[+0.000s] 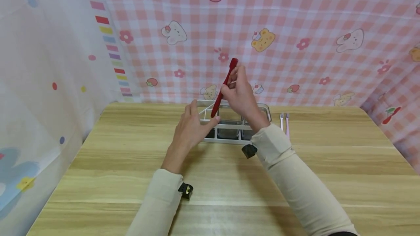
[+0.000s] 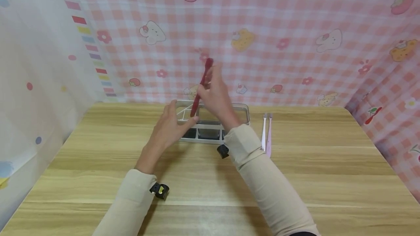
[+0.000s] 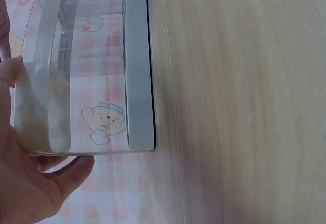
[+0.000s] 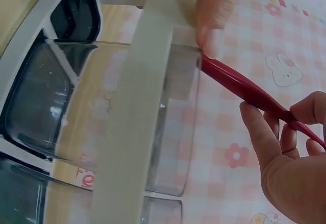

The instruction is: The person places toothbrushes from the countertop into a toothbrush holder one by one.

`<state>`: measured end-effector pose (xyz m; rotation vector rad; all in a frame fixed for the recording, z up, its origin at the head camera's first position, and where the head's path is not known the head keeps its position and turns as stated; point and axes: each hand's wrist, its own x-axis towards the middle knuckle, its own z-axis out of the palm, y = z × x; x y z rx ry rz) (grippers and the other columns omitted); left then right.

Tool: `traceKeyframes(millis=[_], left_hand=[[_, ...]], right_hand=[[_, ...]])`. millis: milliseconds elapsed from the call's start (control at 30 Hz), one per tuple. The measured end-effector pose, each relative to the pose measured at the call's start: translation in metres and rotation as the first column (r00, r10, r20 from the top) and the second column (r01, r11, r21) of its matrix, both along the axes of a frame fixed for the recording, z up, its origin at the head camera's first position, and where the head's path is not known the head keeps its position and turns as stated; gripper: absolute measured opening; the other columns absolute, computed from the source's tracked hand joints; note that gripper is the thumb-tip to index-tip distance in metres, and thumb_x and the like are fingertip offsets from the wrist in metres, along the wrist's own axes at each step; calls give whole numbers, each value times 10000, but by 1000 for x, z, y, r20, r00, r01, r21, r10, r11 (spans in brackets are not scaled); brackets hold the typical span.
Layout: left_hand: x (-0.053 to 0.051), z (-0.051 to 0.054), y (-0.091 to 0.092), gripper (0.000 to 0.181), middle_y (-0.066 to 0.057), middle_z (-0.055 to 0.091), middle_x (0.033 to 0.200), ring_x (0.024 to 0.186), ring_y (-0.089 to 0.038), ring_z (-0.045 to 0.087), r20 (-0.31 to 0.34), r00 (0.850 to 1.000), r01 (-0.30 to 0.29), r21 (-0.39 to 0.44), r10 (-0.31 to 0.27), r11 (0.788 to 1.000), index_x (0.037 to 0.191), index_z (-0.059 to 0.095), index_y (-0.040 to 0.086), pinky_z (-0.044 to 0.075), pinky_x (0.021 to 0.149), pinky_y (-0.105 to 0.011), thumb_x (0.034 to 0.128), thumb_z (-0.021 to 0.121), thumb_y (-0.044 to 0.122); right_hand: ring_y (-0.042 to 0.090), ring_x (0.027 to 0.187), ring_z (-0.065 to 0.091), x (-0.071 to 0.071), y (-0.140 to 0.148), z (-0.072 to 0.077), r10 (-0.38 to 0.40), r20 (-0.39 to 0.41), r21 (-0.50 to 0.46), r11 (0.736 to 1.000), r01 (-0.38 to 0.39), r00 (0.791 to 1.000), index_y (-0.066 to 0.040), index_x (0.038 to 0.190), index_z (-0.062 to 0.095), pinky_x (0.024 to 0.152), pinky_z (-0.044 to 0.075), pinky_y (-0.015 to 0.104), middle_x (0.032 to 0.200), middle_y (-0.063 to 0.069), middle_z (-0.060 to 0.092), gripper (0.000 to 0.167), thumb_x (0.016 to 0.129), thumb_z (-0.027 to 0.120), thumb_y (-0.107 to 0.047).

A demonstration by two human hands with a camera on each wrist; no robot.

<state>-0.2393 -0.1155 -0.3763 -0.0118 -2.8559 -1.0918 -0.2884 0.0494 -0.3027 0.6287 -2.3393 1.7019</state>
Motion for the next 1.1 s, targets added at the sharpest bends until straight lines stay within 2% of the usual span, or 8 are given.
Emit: traceKeyframes(millis=[233,600,900,1100], left_hand=[[-1,0,0,1066,-199,267,1604,1392,-407,382,11,1000,6,4,-6,1000,1614,140,65,392,1036,-652,888,596,697],[-2,1,-3,1066,-206,294,1580,1360,-396,413,4,1000,11,-12,-11,1000,1609,141,67,428,1008,-625,883,571,719],[-1,1,-3,1067,-199,315,1566,1346,-390,423,-2,1000,9,-9,-9,1000,1607,148,67,437,994,-629,874,589,706],[0,2,-2,1065,-192,327,1559,1332,-386,433,-4,1000,9,-12,-9,1000,1607,146,73,443,989,-620,873,589,706]], right_hand=[[291,974,624,6,-4,-12,22,-84,62,998,-16,996,-19,1183,361,765,594,414,1031,168,543,295,968,558,26],[301,941,639,7,-8,-21,43,-139,96,995,-30,989,-10,1145,366,749,578,425,1003,159,551,293,932,556,58],[303,992,635,10,-9,-27,46,-127,116,993,-31,991,-19,1212,381,767,590,434,1101,175,566,330,950,571,46],[298,1023,626,14,-9,-34,35,-108,153,988,-19,993,-27,1214,391,731,594,415,1128,176,593,309,970,574,23]])
